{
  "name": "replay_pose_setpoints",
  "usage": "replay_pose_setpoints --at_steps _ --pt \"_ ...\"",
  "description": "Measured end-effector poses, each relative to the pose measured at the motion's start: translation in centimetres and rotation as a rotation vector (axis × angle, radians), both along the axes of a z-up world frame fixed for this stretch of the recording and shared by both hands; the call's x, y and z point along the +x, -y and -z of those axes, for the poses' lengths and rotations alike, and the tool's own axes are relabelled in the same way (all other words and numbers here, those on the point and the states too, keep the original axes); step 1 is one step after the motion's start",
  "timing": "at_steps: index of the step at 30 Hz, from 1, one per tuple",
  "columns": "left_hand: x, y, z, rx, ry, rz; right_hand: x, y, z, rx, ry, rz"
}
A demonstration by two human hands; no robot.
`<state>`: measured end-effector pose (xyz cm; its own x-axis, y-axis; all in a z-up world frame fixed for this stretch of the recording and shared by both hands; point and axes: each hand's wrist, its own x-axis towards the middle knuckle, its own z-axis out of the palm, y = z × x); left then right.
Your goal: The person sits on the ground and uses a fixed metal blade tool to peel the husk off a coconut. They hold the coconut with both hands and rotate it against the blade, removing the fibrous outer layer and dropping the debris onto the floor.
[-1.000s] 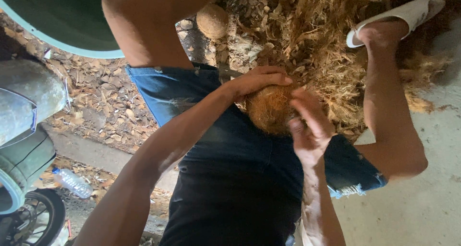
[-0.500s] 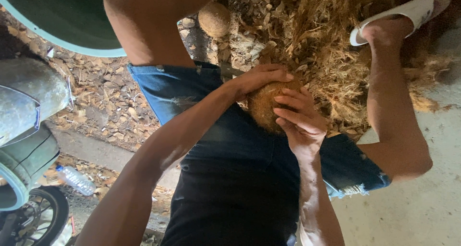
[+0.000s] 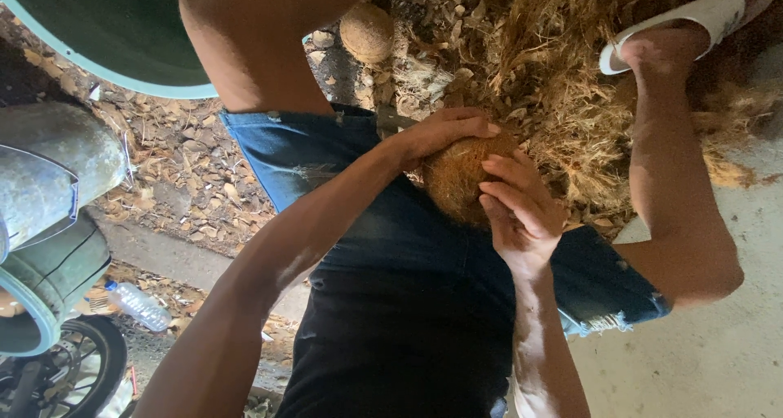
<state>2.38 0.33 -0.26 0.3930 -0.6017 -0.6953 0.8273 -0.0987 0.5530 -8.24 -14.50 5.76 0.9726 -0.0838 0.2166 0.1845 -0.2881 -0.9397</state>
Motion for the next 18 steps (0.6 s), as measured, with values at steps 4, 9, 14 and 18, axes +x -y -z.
replay_pose_setpoints --at_steps 4,9,14,18 --pt "0.0 -0.2 0.9 -0.085 0.086 0.050 0.9 0.4 -1.7 -0.309 0.134 -0.122" --pt "0.1 0.0 0.0 -0.074 0.039 0.024 1.3 0.7 -2.1 -0.454 0.195 -0.190" --pt "0.3 0.0 -1.2 -0.071 0.011 0.020 1.8 0.6 -2.8 -0.500 0.207 -0.207" --pt "0.5 -0.4 -1.2 -0.056 0.059 0.048 1.9 0.8 -2.9 -0.496 0.203 -0.217"
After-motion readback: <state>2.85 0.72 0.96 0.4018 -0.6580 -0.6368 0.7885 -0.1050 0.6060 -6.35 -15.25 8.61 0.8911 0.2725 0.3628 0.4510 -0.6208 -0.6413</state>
